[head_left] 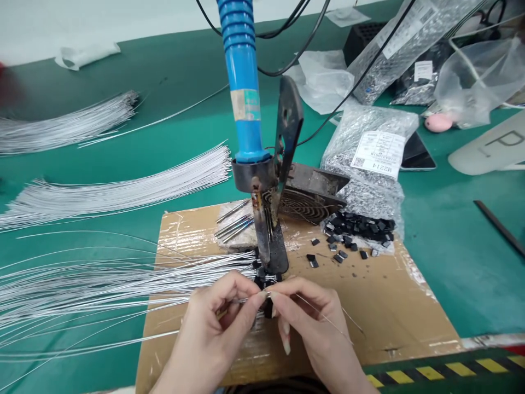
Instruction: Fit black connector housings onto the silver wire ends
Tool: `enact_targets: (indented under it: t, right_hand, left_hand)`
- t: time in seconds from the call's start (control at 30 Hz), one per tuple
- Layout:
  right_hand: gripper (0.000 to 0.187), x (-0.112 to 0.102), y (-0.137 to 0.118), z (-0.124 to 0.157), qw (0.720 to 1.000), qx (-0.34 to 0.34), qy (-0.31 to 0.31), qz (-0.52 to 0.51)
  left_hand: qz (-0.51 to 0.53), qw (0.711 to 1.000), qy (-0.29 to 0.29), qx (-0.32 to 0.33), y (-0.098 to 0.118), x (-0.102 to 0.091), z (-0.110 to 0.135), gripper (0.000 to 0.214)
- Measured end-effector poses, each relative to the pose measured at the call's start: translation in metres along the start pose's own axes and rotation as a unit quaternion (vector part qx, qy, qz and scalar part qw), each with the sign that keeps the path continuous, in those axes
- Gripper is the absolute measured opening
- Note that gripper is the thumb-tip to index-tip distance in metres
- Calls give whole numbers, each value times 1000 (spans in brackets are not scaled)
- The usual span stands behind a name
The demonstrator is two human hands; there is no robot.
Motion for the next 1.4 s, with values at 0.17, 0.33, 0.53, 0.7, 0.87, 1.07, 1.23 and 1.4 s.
enact_targets:
  t: [0.17,0.33,0.53,0.7,0.87,1.07,1.23,1.4]
  right_hand:
    - [25,-4,0,-3,999,12,-29,-8]
    - [27,-7,-8,-4,997,49,-63,-2]
    - [30,-8,-8,-4,996,48,-79,7]
    - [29,-5,-3,-2,997,38,-63,-14]
    - [28,2,4,-3,996,25,-49,-66]
    - [26,9,7,-3,992,32,-26,-117]
    - [23,10,8,-4,992,24,-22,-124]
    - [23,4,2,-2,996,7,-26,-89]
  left_hand:
    - [-2,1000,-11,-18,0,1,1,24]
    - [-47,995,-85,-23,-7,-8,-2,29]
    - [-37,995,-85,-28,-9,-8,-2,29]
    - [-19,1000,-11,0,-3,-2,1,25]
    - [-30,999,7,13,-9,-2,3,26]
    - [-31,998,39,40,-13,-2,5,24]
    - [-12,998,41,37,-12,-1,5,24]
    - [-4,999,42,26,-11,0,4,23]
Point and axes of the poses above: each hand's wrist, its own z-axis away from the middle knuckle, its own x-axis out of the palm, y = z × x, the point moved 4 cm from there along -z, towards the middle knuckle, and after that the axes turned 14 degrees about z, right-handed, at the moved point
